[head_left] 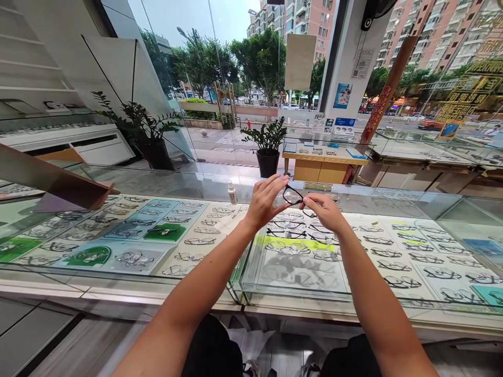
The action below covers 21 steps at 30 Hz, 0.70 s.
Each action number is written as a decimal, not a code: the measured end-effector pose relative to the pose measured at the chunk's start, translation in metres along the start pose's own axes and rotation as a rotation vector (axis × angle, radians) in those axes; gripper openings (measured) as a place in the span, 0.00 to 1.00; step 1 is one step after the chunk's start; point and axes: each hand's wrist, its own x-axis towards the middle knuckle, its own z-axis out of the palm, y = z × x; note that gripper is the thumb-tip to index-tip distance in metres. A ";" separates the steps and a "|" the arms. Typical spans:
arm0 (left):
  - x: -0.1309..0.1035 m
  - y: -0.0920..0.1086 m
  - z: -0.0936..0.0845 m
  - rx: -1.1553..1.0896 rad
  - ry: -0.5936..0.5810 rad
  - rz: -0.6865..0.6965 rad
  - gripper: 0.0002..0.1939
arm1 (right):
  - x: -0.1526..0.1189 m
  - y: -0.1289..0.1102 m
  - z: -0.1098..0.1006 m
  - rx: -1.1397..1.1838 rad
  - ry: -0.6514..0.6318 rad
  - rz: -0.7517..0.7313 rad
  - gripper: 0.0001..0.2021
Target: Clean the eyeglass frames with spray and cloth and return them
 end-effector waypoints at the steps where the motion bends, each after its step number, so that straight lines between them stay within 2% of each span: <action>1: 0.000 0.000 -0.001 -0.010 -0.005 -0.003 0.35 | 0.000 0.000 -0.001 0.003 -0.004 0.006 0.20; 5: 0.003 0.003 -0.003 -0.074 -0.029 -0.004 0.38 | -0.002 -0.002 -0.004 0.006 -0.008 0.029 0.20; 10: 0.003 0.008 -0.001 -0.154 0.047 -0.003 0.38 | -0.003 -0.004 -0.005 0.029 -0.007 0.031 0.20; 12: 0.003 0.010 -0.001 -0.175 0.087 -0.006 0.37 | -0.003 -0.005 -0.006 0.056 0.056 0.015 0.17; 16: 0.004 0.016 -0.007 -0.214 0.198 -0.099 0.34 | -0.005 -0.006 -0.007 0.139 0.296 -0.096 0.12; 18: 0.006 0.018 -0.010 -0.268 0.277 -0.194 0.33 | -0.005 -0.006 -0.007 0.168 0.378 -0.178 0.14; 21: 0.007 0.019 -0.012 -0.349 0.379 -0.294 0.34 | -0.007 -0.005 -0.003 0.141 0.452 -0.241 0.24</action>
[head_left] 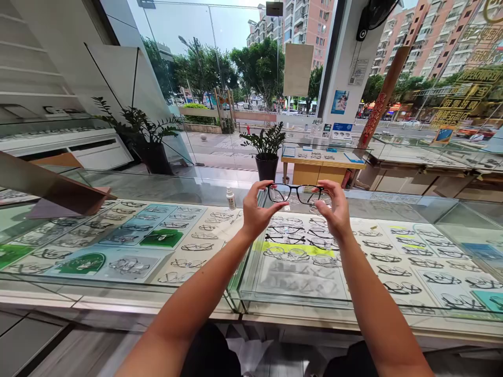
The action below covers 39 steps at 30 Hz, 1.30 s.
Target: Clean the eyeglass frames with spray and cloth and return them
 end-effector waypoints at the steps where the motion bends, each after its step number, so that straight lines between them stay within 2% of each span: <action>1: 0.000 -0.001 0.000 -0.016 0.017 -0.019 0.34 | -0.001 0.000 0.002 -0.028 0.006 -0.011 0.27; 4: 0.001 -0.004 0.001 -0.040 0.034 -0.063 0.33 | -0.004 0.001 0.008 -0.101 0.011 -0.019 0.30; 11: 0.000 -0.002 0.003 0.003 0.008 -0.160 0.33 | -0.005 0.002 0.015 -0.188 0.037 0.069 0.28; 22: 0.004 -0.002 0.002 -0.076 -0.023 -0.161 0.33 | -0.009 0.003 0.024 -0.159 0.077 0.075 0.26; 26: 0.008 0.004 0.000 -0.051 0.009 -0.132 0.32 | -0.009 0.000 0.025 -0.110 0.105 0.076 0.26; 30: 0.029 0.010 -0.003 -0.055 0.028 -0.115 0.33 | 0.010 -0.015 0.020 -0.152 0.123 0.067 0.26; 36: 0.091 0.023 -0.001 -0.092 0.040 -0.131 0.34 | 0.071 -0.057 -0.006 -0.200 0.079 -0.004 0.26; 39: 0.112 0.034 0.001 -0.082 0.056 -0.113 0.32 | 0.088 -0.072 -0.017 -0.185 0.063 0.008 0.26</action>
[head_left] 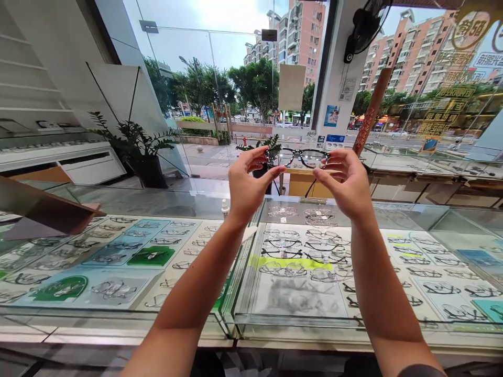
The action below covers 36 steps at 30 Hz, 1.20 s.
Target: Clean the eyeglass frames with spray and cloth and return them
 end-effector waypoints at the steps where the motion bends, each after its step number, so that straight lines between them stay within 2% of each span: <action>1: 0.003 0.004 0.000 0.003 0.011 0.014 0.32 | 0.002 -0.003 -0.002 0.001 -0.012 0.006 0.27; 9: -0.003 0.017 -0.010 0.155 0.020 0.102 0.30 | -0.007 -0.005 -0.005 -0.085 -0.056 0.030 0.25; 15: -0.005 0.021 -0.007 0.190 0.056 0.127 0.29 | -0.007 -0.005 -0.006 -0.138 -0.076 0.030 0.24; 29: -0.003 0.015 -0.003 0.150 0.037 0.151 0.30 | -0.010 -0.020 -0.009 -0.231 -0.024 0.018 0.21; 36: -0.002 0.011 -0.001 0.143 0.025 0.145 0.29 | -0.010 -0.021 -0.008 -0.271 -0.034 0.058 0.22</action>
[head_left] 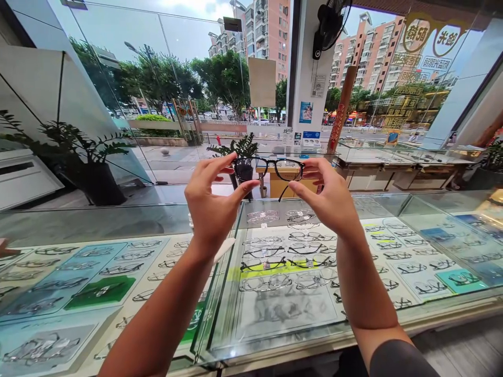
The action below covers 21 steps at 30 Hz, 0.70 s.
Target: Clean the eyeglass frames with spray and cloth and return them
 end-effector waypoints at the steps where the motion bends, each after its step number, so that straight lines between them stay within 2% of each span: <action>1: 0.000 0.000 0.000 0.006 0.005 0.006 0.29 | 0.000 0.000 0.000 -0.007 -0.009 0.006 0.22; 7: -0.001 0.004 -0.001 0.042 -0.005 -0.014 0.29 | -0.002 -0.005 -0.003 -0.057 -0.060 0.049 0.22; 14: -0.001 -0.002 0.001 -0.025 -0.040 -0.072 0.27 | -0.001 -0.005 -0.002 -0.011 0.012 0.010 0.22; 21: 0.000 -0.010 0.001 -0.050 -0.076 -0.066 0.29 | 0.000 -0.005 -0.001 -0.006 0.017 -0.017 0.22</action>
